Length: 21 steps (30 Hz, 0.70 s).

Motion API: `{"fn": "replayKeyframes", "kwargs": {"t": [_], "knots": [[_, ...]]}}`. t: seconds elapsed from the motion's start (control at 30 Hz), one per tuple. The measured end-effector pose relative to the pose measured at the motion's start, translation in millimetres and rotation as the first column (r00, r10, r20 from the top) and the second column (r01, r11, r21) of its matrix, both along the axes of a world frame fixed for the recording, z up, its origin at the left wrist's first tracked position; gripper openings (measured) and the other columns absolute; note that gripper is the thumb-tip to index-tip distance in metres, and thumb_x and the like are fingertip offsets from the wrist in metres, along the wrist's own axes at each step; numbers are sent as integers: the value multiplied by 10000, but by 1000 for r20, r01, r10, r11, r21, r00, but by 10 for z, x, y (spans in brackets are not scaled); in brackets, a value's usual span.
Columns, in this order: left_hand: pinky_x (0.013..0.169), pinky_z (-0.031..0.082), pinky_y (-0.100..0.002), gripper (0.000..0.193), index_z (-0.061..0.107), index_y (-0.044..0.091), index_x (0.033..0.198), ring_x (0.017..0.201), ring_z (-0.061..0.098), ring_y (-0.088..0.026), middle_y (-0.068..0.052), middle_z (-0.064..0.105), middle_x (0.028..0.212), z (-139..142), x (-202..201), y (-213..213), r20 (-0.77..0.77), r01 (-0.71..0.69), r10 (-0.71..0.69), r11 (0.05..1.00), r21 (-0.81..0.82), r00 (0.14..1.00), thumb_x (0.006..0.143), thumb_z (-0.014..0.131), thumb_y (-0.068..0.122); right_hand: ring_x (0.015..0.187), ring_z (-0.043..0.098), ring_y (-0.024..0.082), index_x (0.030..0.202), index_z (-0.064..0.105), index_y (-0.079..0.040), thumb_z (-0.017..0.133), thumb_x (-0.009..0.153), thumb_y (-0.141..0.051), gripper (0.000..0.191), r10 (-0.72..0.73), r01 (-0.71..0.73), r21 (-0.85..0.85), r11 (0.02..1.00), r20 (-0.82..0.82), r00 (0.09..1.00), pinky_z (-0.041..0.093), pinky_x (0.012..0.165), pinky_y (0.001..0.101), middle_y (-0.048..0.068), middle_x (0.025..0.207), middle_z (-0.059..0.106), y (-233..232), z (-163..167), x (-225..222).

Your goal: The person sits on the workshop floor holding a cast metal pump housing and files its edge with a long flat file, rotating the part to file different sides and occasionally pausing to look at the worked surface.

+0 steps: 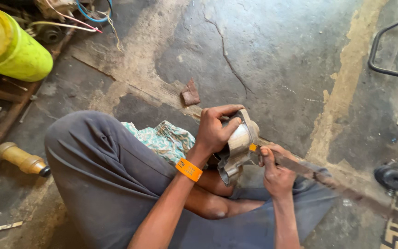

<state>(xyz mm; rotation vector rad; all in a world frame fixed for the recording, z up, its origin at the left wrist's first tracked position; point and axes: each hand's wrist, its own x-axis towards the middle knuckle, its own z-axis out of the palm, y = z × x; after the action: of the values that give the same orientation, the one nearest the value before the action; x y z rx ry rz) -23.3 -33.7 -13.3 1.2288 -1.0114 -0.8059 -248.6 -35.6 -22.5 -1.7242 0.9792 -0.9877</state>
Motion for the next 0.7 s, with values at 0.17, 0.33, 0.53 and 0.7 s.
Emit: {"fn": "replayKeyframes", "kwargs": {"t": [0.17, 0.33, 0.53, 0.7], "knots": [[845, 613, -320, 324, 757, -22, 1097, 946, 792, -216, -170, 794, 1029, 8, 12, 1, 15, -3, 3, 1000, 2, 1000, 844, 711, 176, 642, 593, 107, 974, 696, 14, 646, 1040, -98, 140, -20, 18, -27, 999, -105, 994, 468, 590, 252, 51, 776, 652, 14, 44, 15], [843, 616, -321, 331, 756, -23, 1101, 954, 794, -227, -174, 792, 1045, 4, 8, 10, 19, -10, 10, 1000, -8, 1000, 842, 705, 177, 589, 609, 74, 950, 724, -11, 629, 1022, -124, 164, -127, 110, -77, 991, -268, 955, 480, 552, 230, 12, 716, 665, 52, 171, 80], [835, 613, -315, 341, 755, -18, 1106, 942, 795, -230, -174, 791, 1035, -4, 2, 14, 22, -3, 3, 1000, 1, 1000, 837, 703, 185, 572, 578, 76, 936, 722, 12, 654, 1012, -169, 208, -97, 105, 30, 994, -201, 975, 454, 523, 226, 16, 650, 638, 49, 351, 147], [823, 609, -312, 338, 755, -18, 1107, 949, 790, -225, -172, 790, 1047, -3, 2, 23, 31, -12, 12, 1000, 4, 999, 839, 705, 182, 563, 545, 75, 918, 724, 17, 661, 1021, -146, 203, -82, 96, 74, 993, -176, 981, 418, 523, 234, 18, 633, 620, 66, 382, 184]]}}
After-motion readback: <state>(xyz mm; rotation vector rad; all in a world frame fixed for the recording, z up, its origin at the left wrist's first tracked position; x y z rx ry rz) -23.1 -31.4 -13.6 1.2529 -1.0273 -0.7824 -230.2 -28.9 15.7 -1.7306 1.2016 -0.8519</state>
